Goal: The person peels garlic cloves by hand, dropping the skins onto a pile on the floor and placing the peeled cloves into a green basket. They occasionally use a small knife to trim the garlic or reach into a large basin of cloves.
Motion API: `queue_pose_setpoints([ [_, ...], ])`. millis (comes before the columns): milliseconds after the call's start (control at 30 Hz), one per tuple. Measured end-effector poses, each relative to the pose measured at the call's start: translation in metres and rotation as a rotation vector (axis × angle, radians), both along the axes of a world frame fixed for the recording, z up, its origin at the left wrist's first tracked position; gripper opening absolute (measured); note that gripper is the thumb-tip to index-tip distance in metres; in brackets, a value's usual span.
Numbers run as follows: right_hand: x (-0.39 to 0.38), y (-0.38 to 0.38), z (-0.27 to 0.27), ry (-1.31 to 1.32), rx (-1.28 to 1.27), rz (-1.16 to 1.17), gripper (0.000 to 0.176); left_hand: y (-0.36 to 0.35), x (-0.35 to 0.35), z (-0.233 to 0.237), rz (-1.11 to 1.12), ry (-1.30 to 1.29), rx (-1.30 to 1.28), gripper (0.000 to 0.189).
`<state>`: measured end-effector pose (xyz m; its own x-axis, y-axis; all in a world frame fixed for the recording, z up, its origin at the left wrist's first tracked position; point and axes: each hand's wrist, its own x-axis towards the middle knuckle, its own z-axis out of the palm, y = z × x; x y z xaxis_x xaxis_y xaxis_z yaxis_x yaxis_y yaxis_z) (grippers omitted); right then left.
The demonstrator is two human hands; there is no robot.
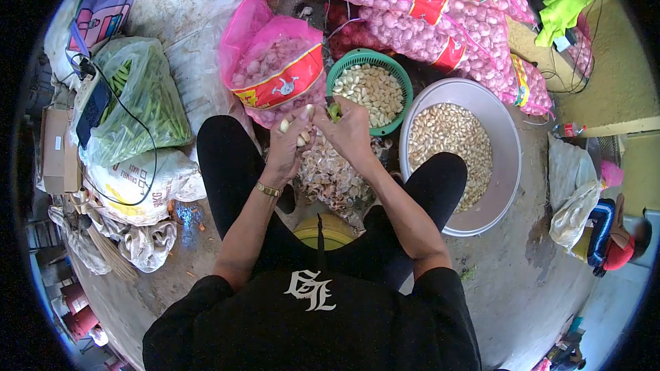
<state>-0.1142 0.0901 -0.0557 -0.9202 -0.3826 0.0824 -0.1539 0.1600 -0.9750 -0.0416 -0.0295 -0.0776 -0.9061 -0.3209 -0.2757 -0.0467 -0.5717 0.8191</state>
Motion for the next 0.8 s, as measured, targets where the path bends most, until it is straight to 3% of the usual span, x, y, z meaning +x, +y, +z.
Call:
queue_pose_setpoints([
  [133,-0.001,-0.002,-0.009,-0.038,-0.112,0.004,0.016,-0.001,-0.001,0.001,0.042,-0.02,0.088,0.023],
  [233,-0.001,0.003,-0.011,-0.064,-0.004,0.096,0.017,-0.003,0.0,-0.005,0.035,0.015,0.093,0.022],
  [400,0.008,-0.006,0.004,-0.031,-0.067,0.024,0.017,0.002,-0.001,-0.003,0.037,0.071,0.104,0.019],
  [567,0.002,-0.009,-0.006,0.079,-0.013,-0.015,0.018,0.002,-0.001,-0.005,0.085,-0.004,-0.025,0.027],
  [667,-0.001,-0.009,-0.005,0.049,0.052,-0.001,0.013,0.0,-0.003,-0.008,0.083,-0.026,-0.044,0.028],
  [800,-0.002,-0.008,-0.006,-0.095,-0.028,-0.004,0.018,0.0,-0.002,-0.004,0.078,-0.038,0.002,0.028],
])
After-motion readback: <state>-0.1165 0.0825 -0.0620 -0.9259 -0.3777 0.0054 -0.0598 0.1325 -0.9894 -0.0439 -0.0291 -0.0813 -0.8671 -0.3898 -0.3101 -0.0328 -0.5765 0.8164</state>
